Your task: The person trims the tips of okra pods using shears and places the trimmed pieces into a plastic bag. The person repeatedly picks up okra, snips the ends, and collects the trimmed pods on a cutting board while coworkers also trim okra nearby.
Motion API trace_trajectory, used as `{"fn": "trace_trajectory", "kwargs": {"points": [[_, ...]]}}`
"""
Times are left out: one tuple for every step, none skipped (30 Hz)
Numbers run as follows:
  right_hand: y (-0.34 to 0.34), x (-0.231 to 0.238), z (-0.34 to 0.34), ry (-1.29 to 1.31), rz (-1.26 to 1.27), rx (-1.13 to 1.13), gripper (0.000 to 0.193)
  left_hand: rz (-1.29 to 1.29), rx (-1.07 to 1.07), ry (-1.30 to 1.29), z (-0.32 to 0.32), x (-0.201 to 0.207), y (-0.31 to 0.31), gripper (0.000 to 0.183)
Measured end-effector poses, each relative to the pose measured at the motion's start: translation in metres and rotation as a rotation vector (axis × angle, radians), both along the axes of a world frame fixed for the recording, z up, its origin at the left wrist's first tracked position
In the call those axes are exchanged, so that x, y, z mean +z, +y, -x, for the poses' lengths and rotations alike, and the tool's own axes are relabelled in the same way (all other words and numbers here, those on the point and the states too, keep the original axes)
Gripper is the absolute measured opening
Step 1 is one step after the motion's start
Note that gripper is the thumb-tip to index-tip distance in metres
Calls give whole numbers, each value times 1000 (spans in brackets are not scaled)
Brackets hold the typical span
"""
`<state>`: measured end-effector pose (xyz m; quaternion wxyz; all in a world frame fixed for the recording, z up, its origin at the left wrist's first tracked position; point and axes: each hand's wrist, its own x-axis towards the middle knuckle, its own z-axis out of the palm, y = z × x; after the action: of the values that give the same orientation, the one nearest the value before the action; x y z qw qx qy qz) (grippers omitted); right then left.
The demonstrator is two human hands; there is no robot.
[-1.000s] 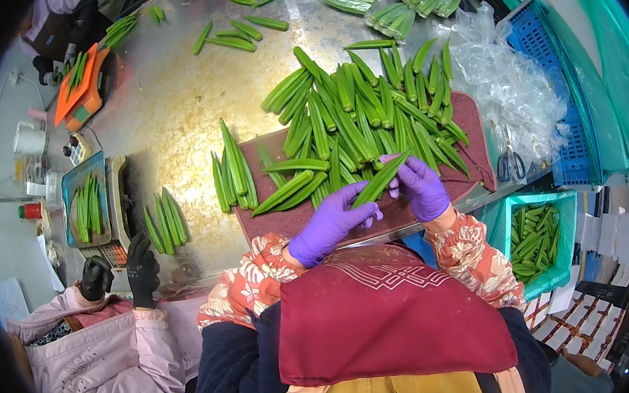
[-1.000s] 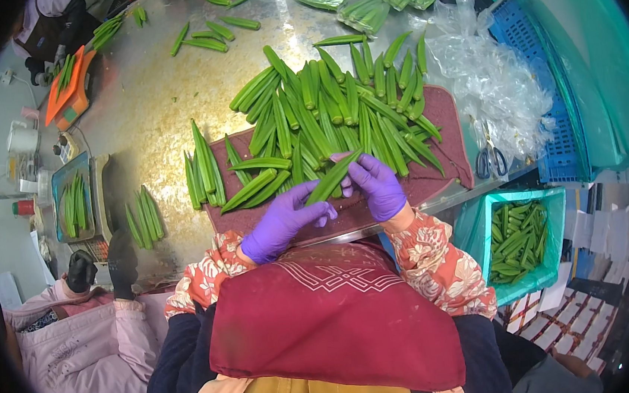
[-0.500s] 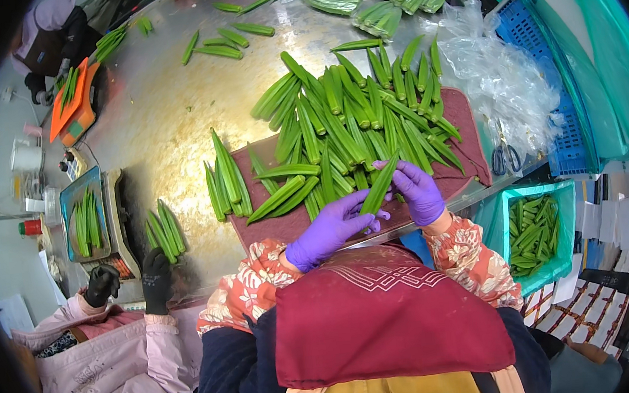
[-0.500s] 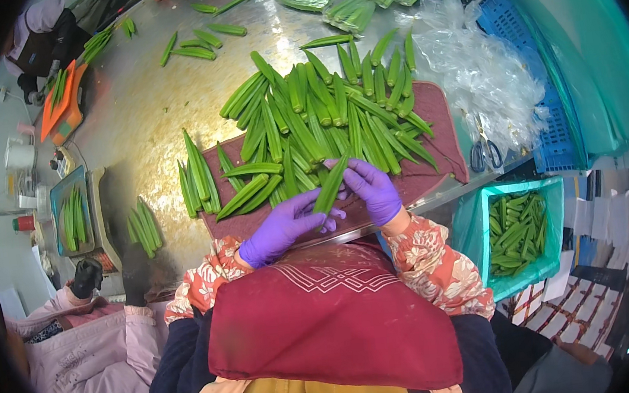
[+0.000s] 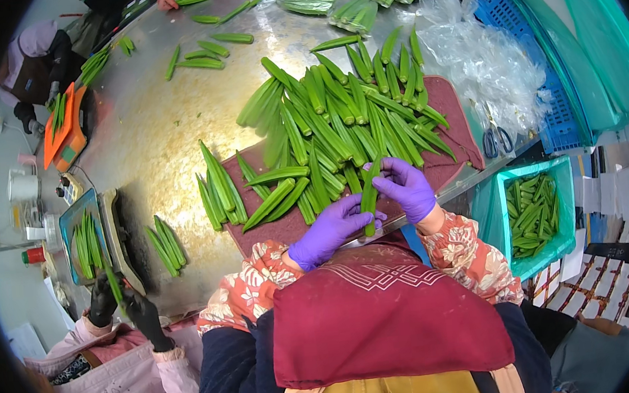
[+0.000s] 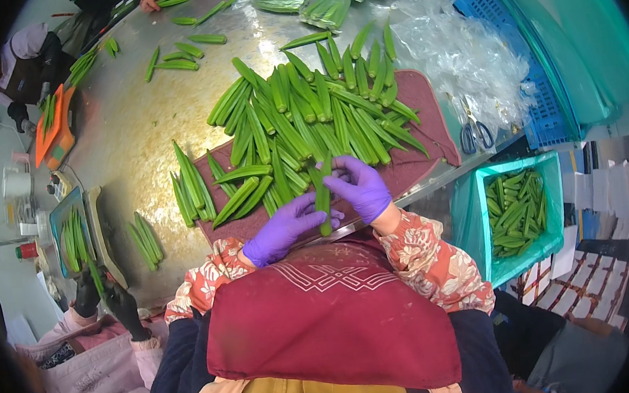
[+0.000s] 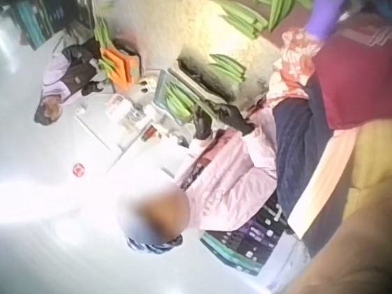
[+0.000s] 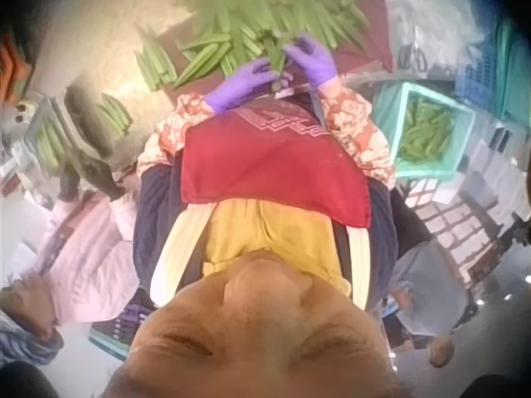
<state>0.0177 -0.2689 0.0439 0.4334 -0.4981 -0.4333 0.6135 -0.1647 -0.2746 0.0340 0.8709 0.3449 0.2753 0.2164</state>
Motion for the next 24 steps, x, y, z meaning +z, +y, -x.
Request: {"fn": "trace_trajectory", "kwargs": {"points": [[-2,-1,1,-42,-7,-15,25,36,15,-57,-1,-2,0,47],[-7,2,2,51,32,-95,23,72,30,-114,-1,-4,0,47],[-11,8,4,147,67,-170,21,103,48,-168,-1,-4,2,46],[-15,12,7,243,102,-245,20,57,90,-150,-1,-5,5,46],[-18,-10,-2,-48,-48,-253,18,10,132,-133,-1,-6,7,46],[-24,-12,-4,-60,-6,-223,18,-36,178,-113,0,-5,8,46],[-32,-14,-4,-73,35,-193,18,-28,211,-98,0,-2,8,44],[-39,-15,-2,-86,77,-163,18,-1,196,-117,0,-1,8,44],[-44,-13,0,-83,54,-95,19,28,175,-138,-2,-1,8,44],[-46,-11,6,-7,113,-80,20,57,154,-159,-3,-1,8,43],[-48,-6,15,69,171,-65,21,127,128,-196,-3,-3,7,43],[-51,-1,18,139,233,-56,23,142,70,-211,-4,-9,6,43],[-55,-12,13,209,273,-6,28,158,11,-224,-5,-16,6,43],[-61,-17,6,227,280,-27,29,93,12,-166,-9,-20,4,43],[-63,-19,-2,245,290,-24,31,32,36,-103,-9,-21,1,43],[-66,-19,-13,265,292,-33,32,-7,102,-53,-10,-18,3,42],[-69,-10,-28,259,230,-78,34,-46,167,-2,-9,-12,5,41],[-76,-5,-47,235,249,-264,35,-84,234,49,-7,-9,6,40],[-84,-5,-75,348,204,-393,34,-102,170,22,-5,-12,9,36],[-95,-5,-106,410,172,-532,37,-96,123,0,-4,-16,10,35],[-109,-14,-138,427,34,-689,40,-96,78,-20,-3,-21,11,34],[-119,-21,-168,581,-67,-791,43,-89,34,-40,-2,-24,11,34],[-121,-22,-187,664,-134,-779,39,-74,30,-35,-3,-25,10,32],[-118,-29,-189,547,-75,-761,38,-62,20,-22,-4,-25,10,32]]}}
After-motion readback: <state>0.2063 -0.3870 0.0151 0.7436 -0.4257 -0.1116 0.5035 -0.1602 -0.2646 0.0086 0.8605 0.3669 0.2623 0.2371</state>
